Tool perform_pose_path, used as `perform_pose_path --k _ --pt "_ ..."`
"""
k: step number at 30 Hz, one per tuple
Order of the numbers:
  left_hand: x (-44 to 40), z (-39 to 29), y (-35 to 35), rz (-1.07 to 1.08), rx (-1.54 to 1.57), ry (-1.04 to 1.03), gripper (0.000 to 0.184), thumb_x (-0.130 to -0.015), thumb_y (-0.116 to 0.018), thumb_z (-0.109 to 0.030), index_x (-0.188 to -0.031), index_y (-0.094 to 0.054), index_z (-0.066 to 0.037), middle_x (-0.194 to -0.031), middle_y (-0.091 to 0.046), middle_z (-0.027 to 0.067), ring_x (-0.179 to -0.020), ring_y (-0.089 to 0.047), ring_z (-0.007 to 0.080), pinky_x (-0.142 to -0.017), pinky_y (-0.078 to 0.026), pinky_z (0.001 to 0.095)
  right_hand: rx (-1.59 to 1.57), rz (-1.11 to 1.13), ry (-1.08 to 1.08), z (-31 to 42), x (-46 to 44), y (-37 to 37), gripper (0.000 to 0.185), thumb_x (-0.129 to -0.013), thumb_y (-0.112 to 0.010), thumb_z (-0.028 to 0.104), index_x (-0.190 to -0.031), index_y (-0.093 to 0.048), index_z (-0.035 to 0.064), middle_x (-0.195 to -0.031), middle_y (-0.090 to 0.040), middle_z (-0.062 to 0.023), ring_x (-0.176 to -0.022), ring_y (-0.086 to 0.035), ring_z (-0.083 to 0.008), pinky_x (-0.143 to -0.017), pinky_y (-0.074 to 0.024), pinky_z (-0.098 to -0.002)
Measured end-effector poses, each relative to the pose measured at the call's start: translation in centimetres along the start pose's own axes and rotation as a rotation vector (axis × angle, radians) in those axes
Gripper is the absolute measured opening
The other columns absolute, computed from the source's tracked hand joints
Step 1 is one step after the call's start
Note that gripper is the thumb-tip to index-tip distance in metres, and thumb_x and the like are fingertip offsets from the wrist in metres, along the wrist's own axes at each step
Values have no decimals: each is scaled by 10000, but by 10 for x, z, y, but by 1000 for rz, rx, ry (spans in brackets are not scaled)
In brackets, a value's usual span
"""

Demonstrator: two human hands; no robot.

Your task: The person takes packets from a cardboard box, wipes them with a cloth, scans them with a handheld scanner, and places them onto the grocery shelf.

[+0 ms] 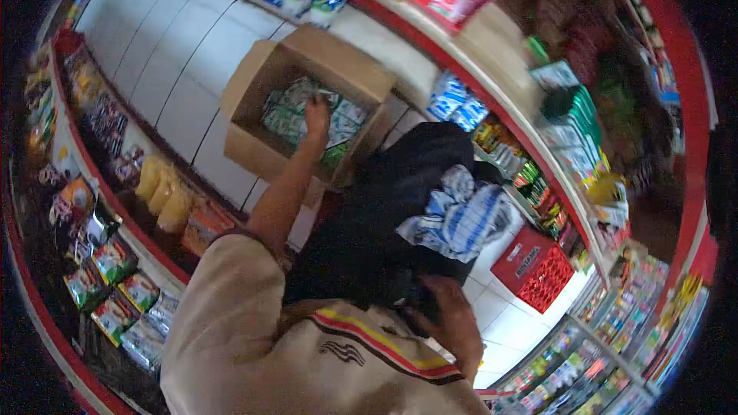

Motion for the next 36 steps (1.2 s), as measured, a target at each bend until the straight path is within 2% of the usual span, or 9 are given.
perform_pose_path --k 4,6,7,9,13,22,26,28,36 --pt "-47 115 58 25 -852 50 398 -990 -484 -355 -1098 -633 -1 -1013 -665 167 -923 -656 315 -831 -515 461 -143 -347 -93 -11 1 50 511 -740 -710 -15 -1238 -601 19 -1190 -628 -144 -1010 -643 -263 -922 -480 -367" --pt "-36 153 28 715 -1654 -97 436 -978 -483 -390 -1124 -647 -14 -1099 -649 213 -1053 -632 375 -916 -489 533 7 -552 -82 -9 -14 64 632 -752 -751 56 -1339 -521 21 -1334 -536 -195 -1223 -513 -343 -1036 -399 -422" --pt "-34 212 39 717 -1644 -82 436 -978 -483 -390 -1124 -647 -14 -1099 -649 213 -1053 -632 375 -916 -489 533 88 -626 -93 -9 -24 68 723 -741 -794 106 -1392 -485 45 -1396 -491 -223 -1334 -434 -390 -1098 -354 -468" --pt "-70 266 72 109 -1774 -249 413 -965 -490 -383 -1077 -679 -34 -1106 -630 222 -1084 -607 400 -947 -453 600 134 -607 -94 -6 -45 63 780 -746 -797 116 -1438 -441 64 -1467 -400 -234 -1389 -350 -411 -1130 -312 -485" --pt "-44 252 91 89 -1651 -169 381 -949 -517 -370 -1023 -697 -43 -1022 -642 201 -999 -622 386 -899 -476 576 111 -413 -193 -22 -64 36 810 -782 -751 85 -1500 -378 64 -1571 -301 -223 -1489 -207 -399 -1201 -191 -516" --pt "-17 148 79 -9 -1300 -23 306 -899 -598 -331 -861 -752 -69 -770 -677 138 -742 -665 345 -758 -544 506 181 -426 -136 -33 -72 43 696 -805 -745 213 -1432 -475 78 -1524 -364 -227 -1444 -288 -415 -1175 -219 -540" --pt "-11 130 77 158 -1167 42 353 -885 -613 -383 -931 -754 -62 -857 -700 170 -824 -678 377 -841 -532 490 227 -446 -142 -38 -70 42 692 -801 -738 241 -1423 -479 86 -1486 -400 -218 -1426 -312 -418 -1179 -178 -563" --pt "-6 120 79 -11 -1352 -250 380 -890 -613 -391 -1031 -721 -55 -962 -698 202 -882 -675 405 -898 -509 498 239 -459 -119 -39 -72 41 694 -795 -739 236 -1422 -479 91 -1476 -408 -216 -1422 -315 -420 -1181 -167 -568" --pt "-59 168 154 -489 -912 -318 421 -918 -603 -416 -1070 -651 -26 -1009 -678 182 -825 -662 396 -792 -537 505 216 -521 -111 -44 -69 40 754 -686 -731 118 -1404 -501 120 -1450 -400 -204 -1355 -345 -425 -1149 -235 -535"
Point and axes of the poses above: each hand's wrist, its own x-axis away from the middle knuckle, its own y-axis out of the back of the hand, z = x × y, the point moved 7 cm from there along -x, towards the middle knuckle
